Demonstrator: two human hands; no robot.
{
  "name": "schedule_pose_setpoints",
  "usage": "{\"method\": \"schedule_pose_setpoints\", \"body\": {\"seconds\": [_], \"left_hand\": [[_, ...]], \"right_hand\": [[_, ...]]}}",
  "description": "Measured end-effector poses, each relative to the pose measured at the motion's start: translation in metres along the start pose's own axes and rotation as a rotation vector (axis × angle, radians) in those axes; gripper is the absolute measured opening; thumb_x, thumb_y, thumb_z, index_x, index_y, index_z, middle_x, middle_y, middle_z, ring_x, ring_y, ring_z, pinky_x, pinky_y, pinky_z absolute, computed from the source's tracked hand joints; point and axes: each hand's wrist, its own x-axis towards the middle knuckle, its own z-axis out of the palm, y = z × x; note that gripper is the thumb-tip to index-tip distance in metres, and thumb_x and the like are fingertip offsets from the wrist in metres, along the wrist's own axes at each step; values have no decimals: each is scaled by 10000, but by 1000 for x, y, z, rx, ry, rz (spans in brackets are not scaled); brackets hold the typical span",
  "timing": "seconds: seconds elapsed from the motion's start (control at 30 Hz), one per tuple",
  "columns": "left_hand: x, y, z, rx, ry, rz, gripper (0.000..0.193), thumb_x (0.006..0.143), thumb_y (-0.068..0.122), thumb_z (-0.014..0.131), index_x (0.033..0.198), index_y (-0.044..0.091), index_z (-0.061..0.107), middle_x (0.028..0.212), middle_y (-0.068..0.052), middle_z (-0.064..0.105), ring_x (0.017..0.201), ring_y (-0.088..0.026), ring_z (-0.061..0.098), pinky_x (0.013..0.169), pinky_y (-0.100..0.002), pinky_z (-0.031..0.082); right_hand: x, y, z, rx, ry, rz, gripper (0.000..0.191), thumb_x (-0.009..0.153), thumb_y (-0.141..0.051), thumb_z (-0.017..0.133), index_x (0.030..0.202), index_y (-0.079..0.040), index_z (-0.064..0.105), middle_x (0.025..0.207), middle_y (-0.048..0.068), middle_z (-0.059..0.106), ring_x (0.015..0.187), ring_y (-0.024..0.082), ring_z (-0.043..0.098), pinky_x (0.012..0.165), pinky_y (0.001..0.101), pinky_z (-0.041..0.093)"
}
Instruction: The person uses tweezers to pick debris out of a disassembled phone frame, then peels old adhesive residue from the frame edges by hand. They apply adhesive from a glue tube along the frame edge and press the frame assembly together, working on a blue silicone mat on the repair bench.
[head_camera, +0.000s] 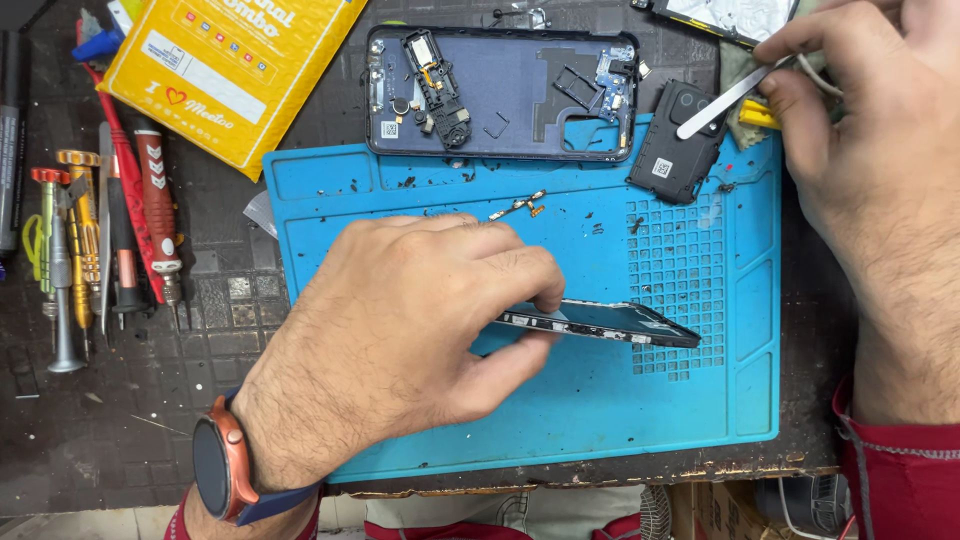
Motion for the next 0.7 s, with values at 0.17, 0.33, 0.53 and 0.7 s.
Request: {"method": "schedule_pose_setpoints", "body": {"seconds": [0.17,0.33,0.53,0.7], "left_hand": [[0,-1,1,13,13,19,217,792,288,797,890,131,684,785,-23,668,807,-266,685,651,-403,516],[-1,-2,1,28,28,34,195,786,278,790,899,133,725,797,-17,686,785,-264,686,645,-395,522],[-3,-1,5,49,40,42,155,818,255,792,892,128,742,790,2,687,765,-234,693,565,-373,510],[-2,-2,7,57,73,25,160,828,249,796,932,133,759,795,1,689,747,-235,695,568,-370,519]], "right_hand": [[3,2,1,2,19,-26,181,997,79,712,1154,16,647,1169,152,559,1048,256,610,910,317,540],[-2,-6,-3,-189,4,-26,166,1018,18,698,1147,1,596,1136,139,591,1004,247,633,849,337,549],[0,-15,-15,976,71,196,228,1051,-101,657,1214,-43,508,1070,97,616,903,207,673,787,339,590],[17,-43,-23,1552,-1,170,293,1078,-200,623,1269,-80,436,1015,61,636,818,173,706,735,341,625]]}}
